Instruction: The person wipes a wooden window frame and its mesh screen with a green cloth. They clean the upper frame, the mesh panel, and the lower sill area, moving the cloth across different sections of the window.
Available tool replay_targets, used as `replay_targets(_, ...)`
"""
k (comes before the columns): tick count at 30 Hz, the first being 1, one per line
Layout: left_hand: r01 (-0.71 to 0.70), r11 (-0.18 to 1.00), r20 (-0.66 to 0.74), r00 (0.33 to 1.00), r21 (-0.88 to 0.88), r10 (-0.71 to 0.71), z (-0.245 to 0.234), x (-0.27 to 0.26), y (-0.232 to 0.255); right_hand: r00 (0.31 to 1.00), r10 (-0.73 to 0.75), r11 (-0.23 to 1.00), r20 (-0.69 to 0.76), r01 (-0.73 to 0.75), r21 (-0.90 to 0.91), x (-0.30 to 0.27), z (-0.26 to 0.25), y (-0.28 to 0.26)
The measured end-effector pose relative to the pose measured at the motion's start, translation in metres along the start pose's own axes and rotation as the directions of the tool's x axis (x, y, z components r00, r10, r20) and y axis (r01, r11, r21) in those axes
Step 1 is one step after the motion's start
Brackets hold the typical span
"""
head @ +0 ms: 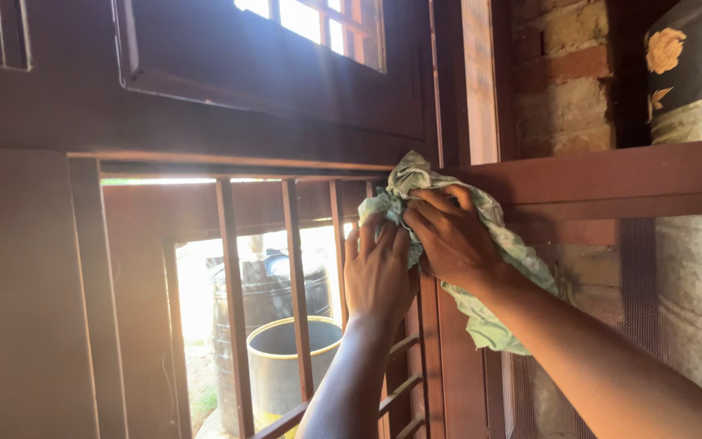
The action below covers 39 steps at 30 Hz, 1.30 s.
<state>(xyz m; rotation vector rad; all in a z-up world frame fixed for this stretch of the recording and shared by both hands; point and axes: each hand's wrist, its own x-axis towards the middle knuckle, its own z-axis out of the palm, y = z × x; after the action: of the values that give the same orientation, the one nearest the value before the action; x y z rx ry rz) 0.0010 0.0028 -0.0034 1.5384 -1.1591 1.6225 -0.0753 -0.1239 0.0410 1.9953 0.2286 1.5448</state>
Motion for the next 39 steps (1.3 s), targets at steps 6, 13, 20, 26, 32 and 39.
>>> replay_targets(6,-0.054,0.998,0.067,0.996,0.034,0.051,-0.011,-0.006,0.000,0.992,0.060,0.990,0.108,-0.073,0.124,0.000,-0.006,-0.009)
replay_targets(13,-0.083,0.997,0.043,0.996,0.001,0.083,-0.020,-0.016,0.000,0.988,0.070,0.983,0.136,-0.092,0.159,-0.009,-0.013,-0.020)
replay_targets(20,-0.043,0.996,0.086,0.995,-0.072,0.049,-0.021,-0.031,0.002,0.989,0.058,0.980,0.136,-0.083,0.183,-0.025,-0.012,-0.029)
replay_targets(26,-0.040,0.997,0.122,0.991,-0.059,0.047,-0.027,-0.048,0.009,0.980,0.049,0.987,0.194,-0.077,0.139,-0.041,-0.011,-0.040)
replay_targets(32,-0.001,0.996,0.180,0.983,-0.093,0.018,-0.032,-0.065,0.013,0.973,0.050,0.982,0.224,-0.089,0.165,-0.056,-0.014,-0.053)
replay_targets(39,0.032,0.999,0.291,0.956,0.003,-0.031,-0.030,-0.089,0.021,0.969,0.029,0.983,0.246,-0.072,0.168,-0.074,-0.014,-0.065)
